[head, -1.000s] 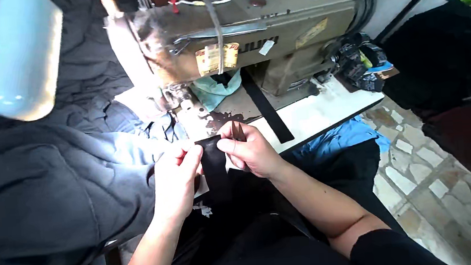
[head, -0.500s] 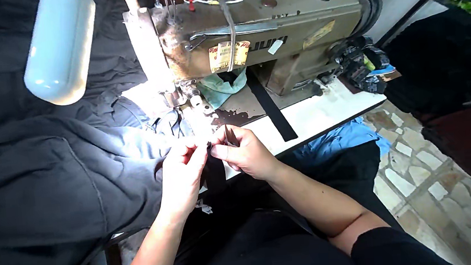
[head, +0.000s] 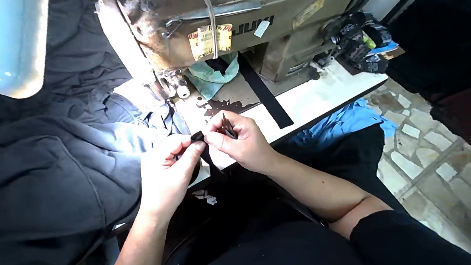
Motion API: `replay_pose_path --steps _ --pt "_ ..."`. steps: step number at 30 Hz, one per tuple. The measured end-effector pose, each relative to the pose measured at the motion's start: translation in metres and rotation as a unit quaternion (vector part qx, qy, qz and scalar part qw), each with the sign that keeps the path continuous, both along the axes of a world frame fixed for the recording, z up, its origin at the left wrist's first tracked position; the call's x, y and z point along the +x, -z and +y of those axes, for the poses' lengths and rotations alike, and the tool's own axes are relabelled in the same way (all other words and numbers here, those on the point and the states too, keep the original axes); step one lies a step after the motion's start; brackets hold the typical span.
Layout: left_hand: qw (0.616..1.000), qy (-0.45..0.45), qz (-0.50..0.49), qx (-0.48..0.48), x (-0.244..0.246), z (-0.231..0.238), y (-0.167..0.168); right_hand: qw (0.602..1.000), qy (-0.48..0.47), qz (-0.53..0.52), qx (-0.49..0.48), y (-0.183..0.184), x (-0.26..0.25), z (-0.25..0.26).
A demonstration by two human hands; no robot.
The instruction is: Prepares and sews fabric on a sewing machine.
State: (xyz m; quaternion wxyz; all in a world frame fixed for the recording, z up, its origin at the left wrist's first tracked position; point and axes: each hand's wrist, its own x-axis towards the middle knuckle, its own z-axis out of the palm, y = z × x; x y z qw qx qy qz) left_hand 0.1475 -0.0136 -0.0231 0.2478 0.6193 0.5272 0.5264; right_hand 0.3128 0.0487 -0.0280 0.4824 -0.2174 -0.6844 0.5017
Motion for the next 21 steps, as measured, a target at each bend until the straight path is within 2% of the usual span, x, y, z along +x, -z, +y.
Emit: replay_pose_path --steps 3,6,11,16,21 --pt "0.998 -0.013 -0.069 -0.004 -0.002 0.004 -0.002 0.995 0.035 -0.027 0.087 0.023 -0.004 -0.002" --pt "0.993 -0.017 -0.113 -0.010 -0.001 0.006 -0.004 0.990 0.049 -0.065 0.118 0.045 -0.013 -0.009" --pt "0.990 -0.037 -0.135 -0.023 -0.005 0.011 -0.005 0.993 0.042 -0.042 0.105 0.047 -0.019 -0.011" --pt "0.986 -0.020 -0.162 -0.034 -0.011 0.010 -0.006 0.999 -0.020 -0.004 0.025 0.039 -0.019 -0.011" --pt "0.977 -0.033 -0.204 -0.045 -0.009 0.011 -0.007 0.999 0.013 -0.031 0.036 0.037 -0.016 -0.014"
